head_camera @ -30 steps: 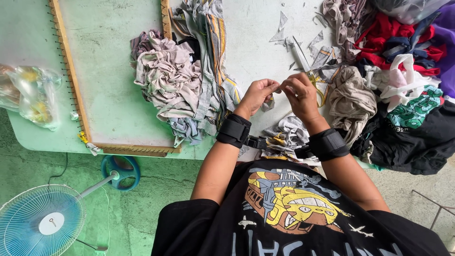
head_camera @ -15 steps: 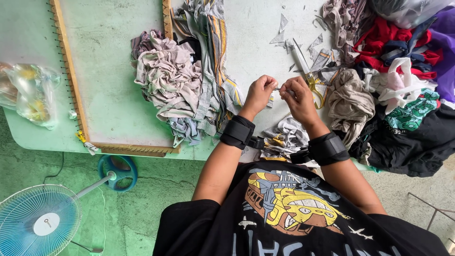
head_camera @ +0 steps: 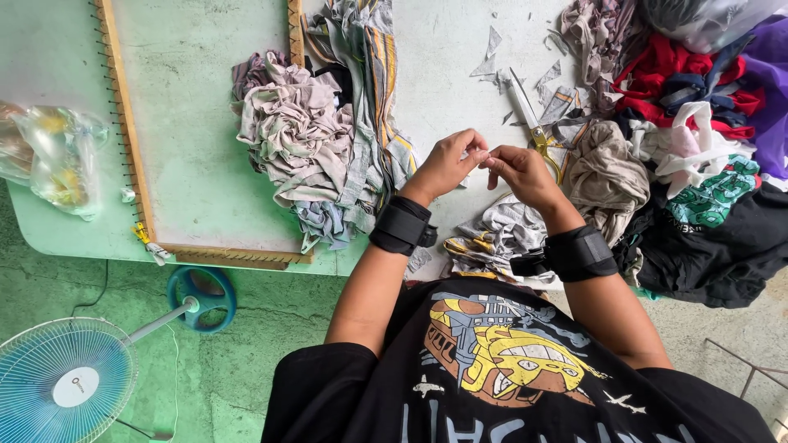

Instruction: The person cuts strips from a piece of fabric using handheld scissors, repeatedly straightening and aligning the fabric by hand before each cut. The cut fabric strips are then set aside on the table.

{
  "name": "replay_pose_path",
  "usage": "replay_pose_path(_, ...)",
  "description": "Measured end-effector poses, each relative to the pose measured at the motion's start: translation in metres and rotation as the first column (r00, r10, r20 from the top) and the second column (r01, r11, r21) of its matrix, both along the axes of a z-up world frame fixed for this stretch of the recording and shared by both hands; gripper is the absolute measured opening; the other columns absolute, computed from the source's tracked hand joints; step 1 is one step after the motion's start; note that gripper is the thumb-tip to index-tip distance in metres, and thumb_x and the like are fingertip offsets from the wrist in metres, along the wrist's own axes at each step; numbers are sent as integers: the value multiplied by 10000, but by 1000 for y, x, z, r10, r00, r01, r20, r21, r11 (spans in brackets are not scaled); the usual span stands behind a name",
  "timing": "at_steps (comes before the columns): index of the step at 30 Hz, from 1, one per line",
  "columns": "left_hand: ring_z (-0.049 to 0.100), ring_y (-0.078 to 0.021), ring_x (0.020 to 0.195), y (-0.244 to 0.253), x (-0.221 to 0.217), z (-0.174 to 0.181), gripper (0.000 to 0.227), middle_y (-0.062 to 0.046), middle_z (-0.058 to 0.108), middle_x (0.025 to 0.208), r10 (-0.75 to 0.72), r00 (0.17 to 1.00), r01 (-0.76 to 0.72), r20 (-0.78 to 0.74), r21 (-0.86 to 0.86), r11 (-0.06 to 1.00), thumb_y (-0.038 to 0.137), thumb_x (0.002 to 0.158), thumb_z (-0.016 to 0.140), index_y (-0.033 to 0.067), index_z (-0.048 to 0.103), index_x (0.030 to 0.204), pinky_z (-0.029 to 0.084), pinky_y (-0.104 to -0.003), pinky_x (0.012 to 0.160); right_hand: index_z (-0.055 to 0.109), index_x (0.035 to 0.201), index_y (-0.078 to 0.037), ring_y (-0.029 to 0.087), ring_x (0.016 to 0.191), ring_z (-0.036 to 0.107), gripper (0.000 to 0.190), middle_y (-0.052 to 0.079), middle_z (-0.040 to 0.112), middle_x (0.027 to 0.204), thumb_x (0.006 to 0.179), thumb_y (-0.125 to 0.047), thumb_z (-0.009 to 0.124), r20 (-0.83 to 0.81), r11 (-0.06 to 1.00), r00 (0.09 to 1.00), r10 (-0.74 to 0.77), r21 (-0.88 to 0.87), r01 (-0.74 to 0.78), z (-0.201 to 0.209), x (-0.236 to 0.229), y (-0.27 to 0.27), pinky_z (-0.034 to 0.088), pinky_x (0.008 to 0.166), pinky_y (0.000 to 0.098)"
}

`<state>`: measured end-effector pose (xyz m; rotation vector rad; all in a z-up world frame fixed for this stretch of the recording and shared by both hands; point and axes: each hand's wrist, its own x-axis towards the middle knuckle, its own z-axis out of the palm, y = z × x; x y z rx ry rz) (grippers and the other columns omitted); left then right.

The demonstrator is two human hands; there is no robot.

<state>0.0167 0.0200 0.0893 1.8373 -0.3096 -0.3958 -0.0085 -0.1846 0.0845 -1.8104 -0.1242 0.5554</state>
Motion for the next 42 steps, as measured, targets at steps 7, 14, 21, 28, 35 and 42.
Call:
replay_pose_path(7,679,-197,832,22,4,-9,200,-101,694,902,-180,983,182,-25,143,973,216,932,713,26,655,958,552,-350,761,728,1014,-50,80,619,549,223,6,699,712,1038,-251,634,51,976,994,101,-201,-89,27,-3,3,455,581,279)
replay_pose_path(14,636,-175,816,23,0,-27,189,-97,680,871,-109,993,111,-40,43,993,186,959,698,12,628,981,539,-333,758,726,1024,-57,132,623,650,182,50,719,737,1007,-226,659,169,959,978,120,-276,-70,18,3,-3,497,589,310)
replay_pose_path(21,705,-101,938,16,-6,-8,228,-13,722,1035,-197,932,117,-306,-261,958,126,954,638,34,644,1163,567,-271,858,704,1012,-40,160,622,612,143,80,679,733,995,-179,676,207,966,971,122,-250,-68,36,-1,-3,490,587,320)
replay_pose_path(28,680,-89,924,8,-7,-49,211,-36,744,989,-180,941,86,-287,-312,946,133,1008,648,-23,715,1132,573,-262,851,693,992,-21,192,586,587,200,108,649,708,1006,-221,688,227,938,963,145,-340,-62,46,2,-1,480,575,344)
replay_pose_path(35,659,-77,758,7,-11,-32,220,-12,735,792,-168,967,152,-189,-95,984,216,964,688,15,772,996,558,-269,733,706,913,-18,189,554,591,277,124,653,684,947,-290,742,230,924,951,207,-367,-112,52,0,2,483,549,341)
replay_pose_path(42,670,-72,761,12,-18,-26,229,-15,754,812,-192,949,170,-250,-107,980,232,967,699,18,781,970,559,-261,725,738,924,-19,149,563,517,185,112,614,655,939,-202,760,236,958,958,161,-272,-94,41,-11,-13,457,536,325)
